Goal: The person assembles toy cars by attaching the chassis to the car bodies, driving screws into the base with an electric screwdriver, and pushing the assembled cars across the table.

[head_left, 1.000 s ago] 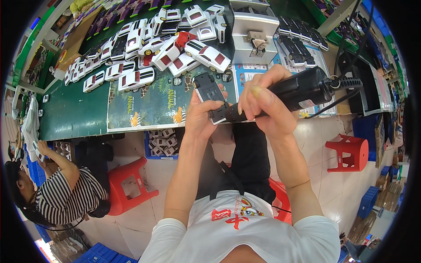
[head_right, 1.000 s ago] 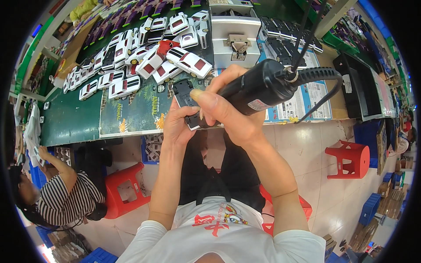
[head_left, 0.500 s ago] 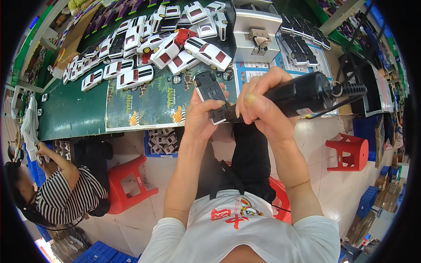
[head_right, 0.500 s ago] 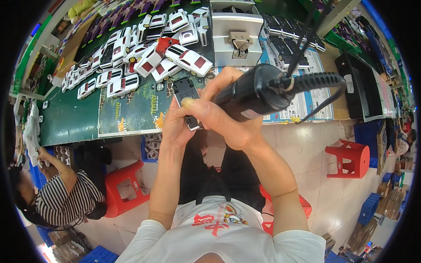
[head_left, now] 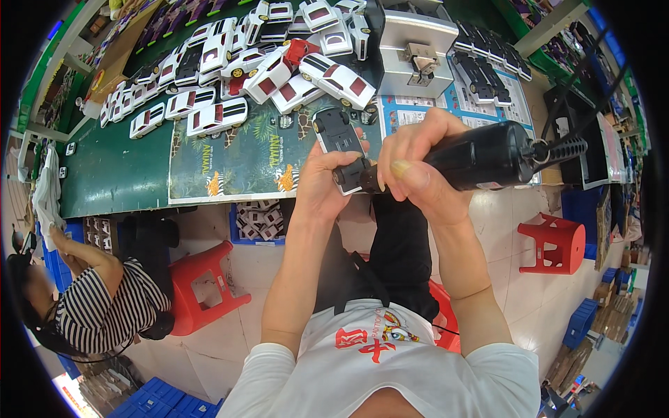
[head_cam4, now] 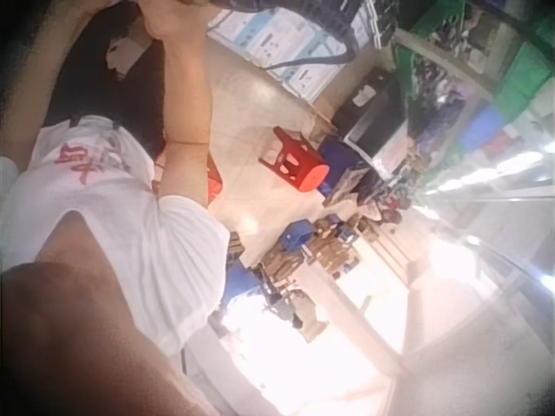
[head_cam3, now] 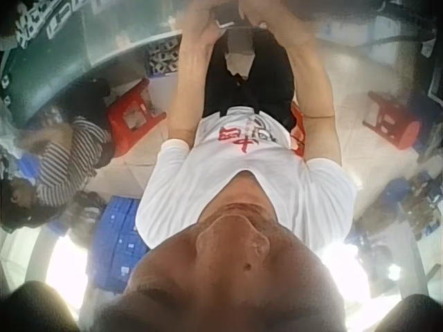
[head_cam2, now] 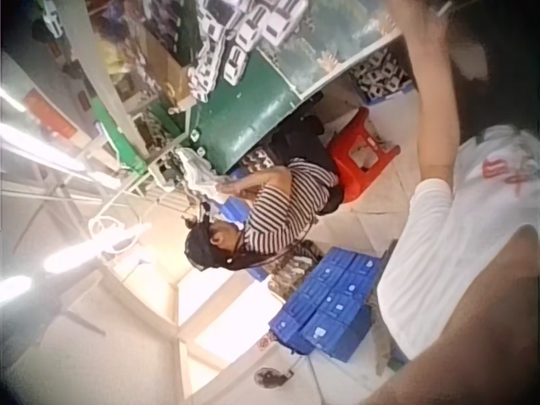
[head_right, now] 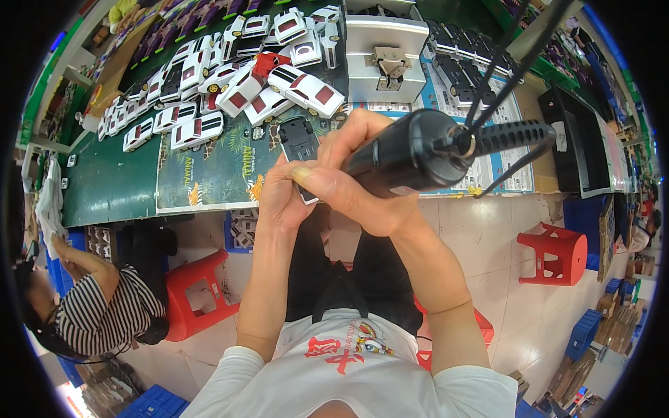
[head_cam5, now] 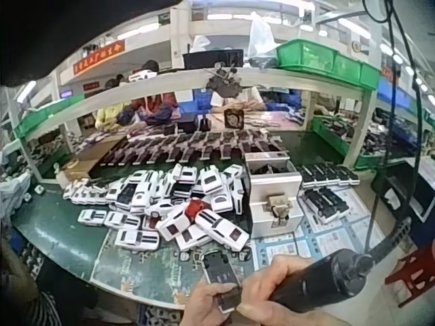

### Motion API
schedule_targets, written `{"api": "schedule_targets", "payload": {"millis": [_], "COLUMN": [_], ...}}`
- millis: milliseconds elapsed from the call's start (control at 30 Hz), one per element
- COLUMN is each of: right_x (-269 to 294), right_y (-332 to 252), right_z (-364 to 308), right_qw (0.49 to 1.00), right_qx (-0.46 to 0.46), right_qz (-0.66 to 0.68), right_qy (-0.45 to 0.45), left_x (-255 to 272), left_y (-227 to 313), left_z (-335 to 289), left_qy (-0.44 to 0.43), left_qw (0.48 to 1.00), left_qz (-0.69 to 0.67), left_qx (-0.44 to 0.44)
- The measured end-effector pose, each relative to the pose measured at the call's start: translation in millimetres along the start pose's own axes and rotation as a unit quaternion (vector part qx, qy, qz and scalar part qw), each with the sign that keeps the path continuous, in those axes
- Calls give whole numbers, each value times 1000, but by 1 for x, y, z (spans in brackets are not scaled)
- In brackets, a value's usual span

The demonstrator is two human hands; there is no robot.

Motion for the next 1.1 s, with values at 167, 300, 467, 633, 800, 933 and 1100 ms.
{"api": "schedule_targets", "payload": {"millis": [167,300,467,633,800,933,1100], "right_x": [-3,-3,-2,35,124,169,213], "right_y": [-5,-5,-11,-62,-76,-77,-75], "right_z": [0,-1,-2,-4,-11,-20,-25], "right_qw": [1000,1000,998,993,980,958,954], "right_qx": [14,20,36,101,97,78,61], "right_qz": [-17,-15,10,-41,-174,-263,-261], "right_qy": [-4,-10,-53,-45,28,86,137], "left_x": [-1,-1,-2,-33,2,70,116], "left_y": [1,1,11,70,168,268,323], "left_z": [0,-1,-11,-44,-80,-121,-172], "left_qy": [-12,-16,-41,-119,26,228,377], "left_qw": [1000,1000,999,846,347,149,14], "left_qz": [-4,-2,-2,512,922,959,917], "left_qx": [2,6,35,-85,-167,-80,-134]}}
Point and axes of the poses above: each hand's wrist, its own z-axis towards the middle knuckle, its own x-axis out of the back of the hand, y = z × x, the point moved 8 cm from there along z, towards the middle knuckle, and after that the axes turned 9 degrees about x, right-handed, at the moved point
